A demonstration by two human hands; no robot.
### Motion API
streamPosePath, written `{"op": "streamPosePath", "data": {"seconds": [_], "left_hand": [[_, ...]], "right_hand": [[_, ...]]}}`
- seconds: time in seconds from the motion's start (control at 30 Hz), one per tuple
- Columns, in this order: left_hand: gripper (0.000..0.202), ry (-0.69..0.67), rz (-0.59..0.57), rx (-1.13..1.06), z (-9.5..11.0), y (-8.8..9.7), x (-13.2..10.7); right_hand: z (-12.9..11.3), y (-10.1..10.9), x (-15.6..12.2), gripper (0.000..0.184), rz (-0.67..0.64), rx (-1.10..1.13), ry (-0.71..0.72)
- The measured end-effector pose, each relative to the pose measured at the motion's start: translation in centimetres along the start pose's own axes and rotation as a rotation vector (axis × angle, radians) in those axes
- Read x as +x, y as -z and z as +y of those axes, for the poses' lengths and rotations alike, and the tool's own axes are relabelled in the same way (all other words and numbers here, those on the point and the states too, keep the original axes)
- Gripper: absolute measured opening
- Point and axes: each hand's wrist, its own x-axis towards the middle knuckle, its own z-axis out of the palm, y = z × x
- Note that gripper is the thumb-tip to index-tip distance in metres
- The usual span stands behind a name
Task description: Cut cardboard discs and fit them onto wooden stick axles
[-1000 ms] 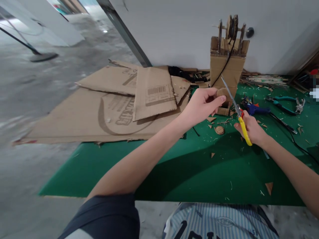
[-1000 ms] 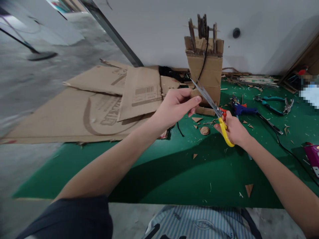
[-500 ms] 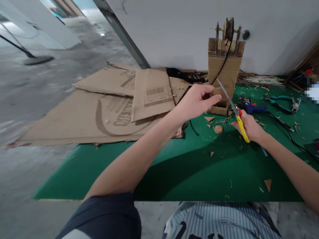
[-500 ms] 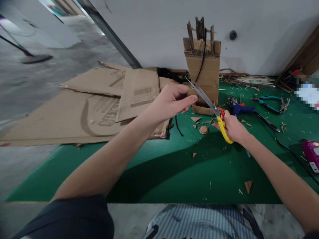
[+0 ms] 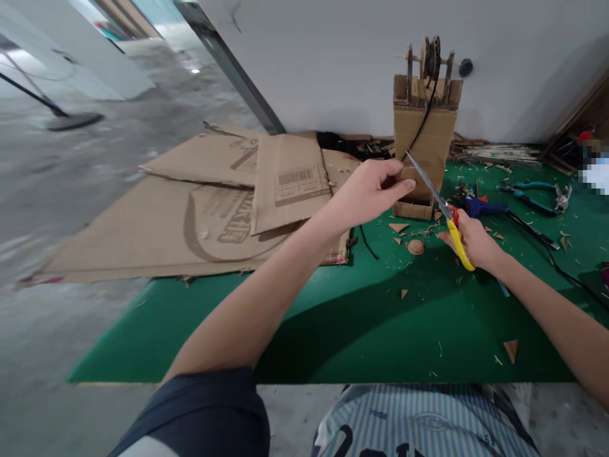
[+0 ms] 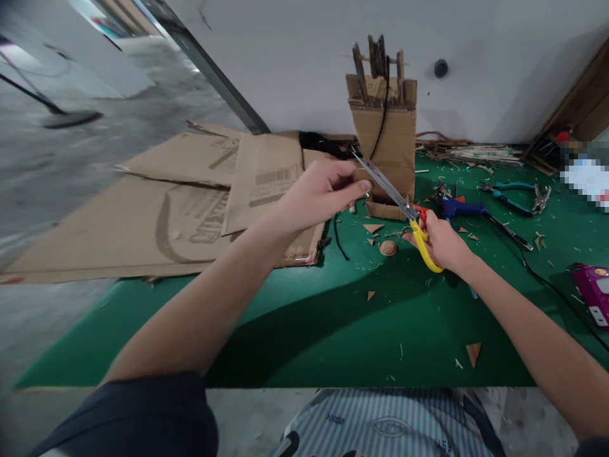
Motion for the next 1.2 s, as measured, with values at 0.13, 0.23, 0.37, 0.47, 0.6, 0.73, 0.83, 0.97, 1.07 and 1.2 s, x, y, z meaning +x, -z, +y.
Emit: {"op": "streamPosePath", "data": {"seconds": [0.13,0.23,0.37,0.47,0.6,0.73,0.83,0.97,1.07,1.2], "left_hand": [[0.037,0.062,0.076,-0.153,-0.3,-1.4,-0.1],[0.04,0.017,0.057,-0.099,-0.5,-1.8,-0.1],[0.039,-0.034,0.032,-0.033,-0.4,-1.4,-0.1],[0.035,-0.045,-0.006,-0.003,-0.5,-1.0,-0.1],[0.035,-0.069,-0.02,0.029,-0.4,-0.7,0.0],[0.032,-0.084,-0.036,0.068,0.0,-0.2,0.1],[0.033,-0.074,-0.041,0.099,0.4,0.0,0.1],[0.037,-0.009,0.012,-0.005,0.1,-0.6,0.0],[0.025,0.109,0.049,-0.247,-0.6,-1.4,0.1],[0.023,0.113,0.089,-0.488,-1.1,-1.9,0.3]], "right_hand": [[0.0,-0.2,-0.2,0.049,0.018,0.033,-0.002],[0.2,-0.3,-0.3,0.05,0.046,-0.007,0.035],[0.4,-0.3,-0.5,0.047,0.032,-0.041,0.048],[0.3,0.0,-0.4,0.045,-0.002,-0.053,0.035],[0.0,0.3,-0.3,0.044,-0.033,-0.039,0.026],[-0.1,0.4,-0.1,0.045,-0.031,-0.054,0.02],[0.1,0.3,0.0,0.048,-0.023,-0.031,0.001],[0.2,0.1,0.1,0.049,-0.012,0.012,0.009],[0.3,0.0,0.0,0.049,0.001,0.032,0.016],[1.0,-0.2,0.0,0.048,0.018,0.012,0.052]]}}
